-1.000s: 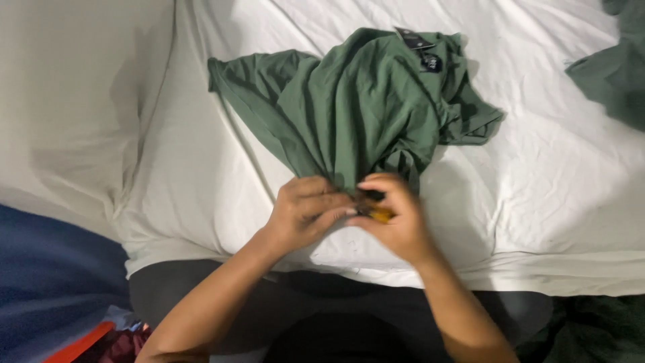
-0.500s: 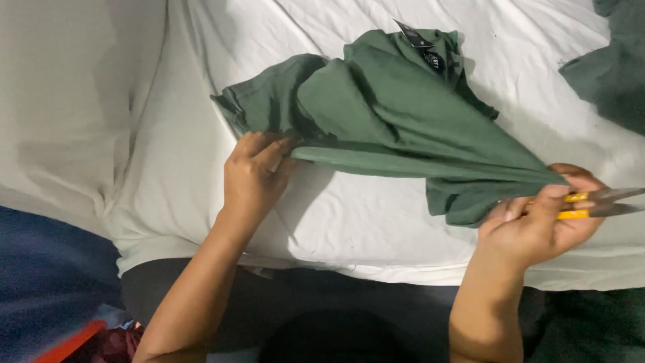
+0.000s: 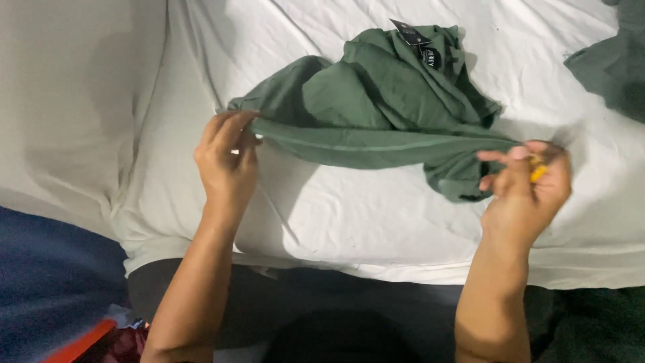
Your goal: Trimming loose threads and removing tags from a green t-shirt using small scissors.
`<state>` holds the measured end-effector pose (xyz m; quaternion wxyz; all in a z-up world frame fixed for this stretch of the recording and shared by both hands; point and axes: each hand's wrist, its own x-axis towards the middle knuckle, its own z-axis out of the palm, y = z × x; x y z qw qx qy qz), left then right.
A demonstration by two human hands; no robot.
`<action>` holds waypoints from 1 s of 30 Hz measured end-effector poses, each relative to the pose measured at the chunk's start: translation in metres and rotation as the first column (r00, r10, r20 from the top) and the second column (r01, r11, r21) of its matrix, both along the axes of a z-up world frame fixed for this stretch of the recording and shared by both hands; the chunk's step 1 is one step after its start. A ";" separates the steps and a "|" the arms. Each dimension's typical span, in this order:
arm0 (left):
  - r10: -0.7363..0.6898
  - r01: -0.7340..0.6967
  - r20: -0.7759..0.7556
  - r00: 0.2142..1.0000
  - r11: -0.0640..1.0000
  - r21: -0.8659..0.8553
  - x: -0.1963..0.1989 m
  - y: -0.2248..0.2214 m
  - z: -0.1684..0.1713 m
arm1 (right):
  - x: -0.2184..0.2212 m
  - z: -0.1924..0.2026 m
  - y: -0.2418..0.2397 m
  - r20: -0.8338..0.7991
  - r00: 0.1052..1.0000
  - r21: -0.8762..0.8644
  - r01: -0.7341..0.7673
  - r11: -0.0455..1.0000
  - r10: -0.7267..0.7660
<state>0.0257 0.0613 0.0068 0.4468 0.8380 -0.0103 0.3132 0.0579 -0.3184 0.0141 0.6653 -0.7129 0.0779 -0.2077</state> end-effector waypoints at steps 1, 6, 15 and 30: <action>-0.002 0.002 -0.004 1.000 1.000 0.002 -0.002 0.002 0.010 | -0.001 0.006 -0.001 -0.004 1.000 0.002 0.002 1.000 -0.002; -0.053 0.005 0.247 0.968 0.982 0.191 -0.014 0.015 0.026 | -0.002 0.016 -0.015 0.345 0.934 -0.125 0.142 0.982 -0.092; -0.235 0.190 0.145 0.961 0.945 0.267 -0.011 -0.007 -0.022 | -0.016 -0.004 0.024 0.015 0.963 -0.356 -0.248 0.901 0.271; -0.381 0.333 0.009 0.925 0.821 0.464 -0.020 -0.033 0.008 | -0.026 -0.041 0.063 0.066 0.736 -0.234 -0.645 0.728 0.674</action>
